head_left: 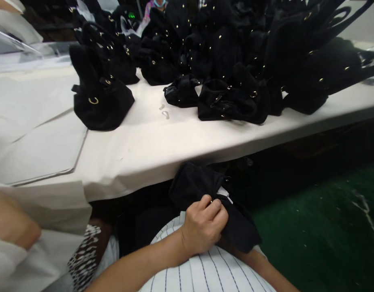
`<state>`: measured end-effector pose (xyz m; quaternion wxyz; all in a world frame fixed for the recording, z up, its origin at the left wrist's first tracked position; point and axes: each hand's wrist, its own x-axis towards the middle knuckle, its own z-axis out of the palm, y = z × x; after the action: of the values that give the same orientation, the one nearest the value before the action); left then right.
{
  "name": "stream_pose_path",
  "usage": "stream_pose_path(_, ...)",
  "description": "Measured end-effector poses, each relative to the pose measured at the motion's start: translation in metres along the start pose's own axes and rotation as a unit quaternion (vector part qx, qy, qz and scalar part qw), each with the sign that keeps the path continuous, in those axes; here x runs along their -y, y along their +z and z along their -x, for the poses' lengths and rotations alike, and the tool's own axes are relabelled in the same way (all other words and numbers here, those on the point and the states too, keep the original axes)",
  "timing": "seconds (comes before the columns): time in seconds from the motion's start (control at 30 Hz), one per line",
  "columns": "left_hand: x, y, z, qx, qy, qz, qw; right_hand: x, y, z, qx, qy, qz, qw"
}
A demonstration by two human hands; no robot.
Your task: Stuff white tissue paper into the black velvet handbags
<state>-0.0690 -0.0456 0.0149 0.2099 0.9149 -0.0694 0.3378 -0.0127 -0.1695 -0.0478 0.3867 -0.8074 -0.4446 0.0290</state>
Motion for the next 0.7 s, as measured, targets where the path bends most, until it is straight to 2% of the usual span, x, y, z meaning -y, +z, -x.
stream_pose_path(0.1,-0.008,0.009,-0.001,0.006,0.012,-0.012,1.000,0.016,-0.002,0.000,-0.034,0.061,0.061,0.996)
stream_pose_path(0.2,-0.014,0.024,-0.001,0.044,0.065,-0.034,0.996,0.024,-0.009,0.008,-0.077,0.108,0.115,0.985)
stream_pose_path(0.3,-0.015,0.034,-0.001,0.073,0.083,-0.043,0.993,0.026,-0.007,0.007,-0.097,0.122,0.131,0.979)
stream_pose_path(0.37,-0.014,0.035,-0.003,0.055,0.061,-0.051,0.995,0.029,0.005,-0.001,-0.115,0.115,0.145,0.976)
stream_pose_path(0.43,-0.013,0.032,-0.006,0.024,0.050,-0.060,0.997,0.035,0.022,-0.013,-0.187,0.132,0.203,0.952)
stream_pose_path(0.5,-0.013,0.028,-0.011,0.000,0.040,-0.061,0.997,0.044,0.036,-0.019,-0.295,0.175,0.272,0.899)
stream_pose_path(0.53,-0.013,0.027,-0.014,-0.006,0.030,-0.057,0.998,0.047,0.038,-0.020,-0.323,0.177,0.288,0.884)
stream_pose_path(0.57,-0.013,0.026,-0.017,-0.009,0.016,-0.049,0.999,0.048,0.036,-0.018,-0.320,0.162,0.283,0.889)
stream_pose_path(0.6,-0.012,0.024,-0.020,-0.007,-0.001,-0.037,0.999,0.047,0.029,-0.016,-0.289,0.130,0.261,0.912)
stream_pose_path(0.67,-0.011,0.016,-0.028,0.025,-0.016,0.016,0.999,0.038,0.005,-0.015,-0.178,0.028,0.176,0.968)
stream_pose_path(0.7,-0.012,0.008,-0.032,0.056,-0.011,0.056,0.997,0.032,-0.010,-0.018,-0.134,-0.012,0.136,0.981)
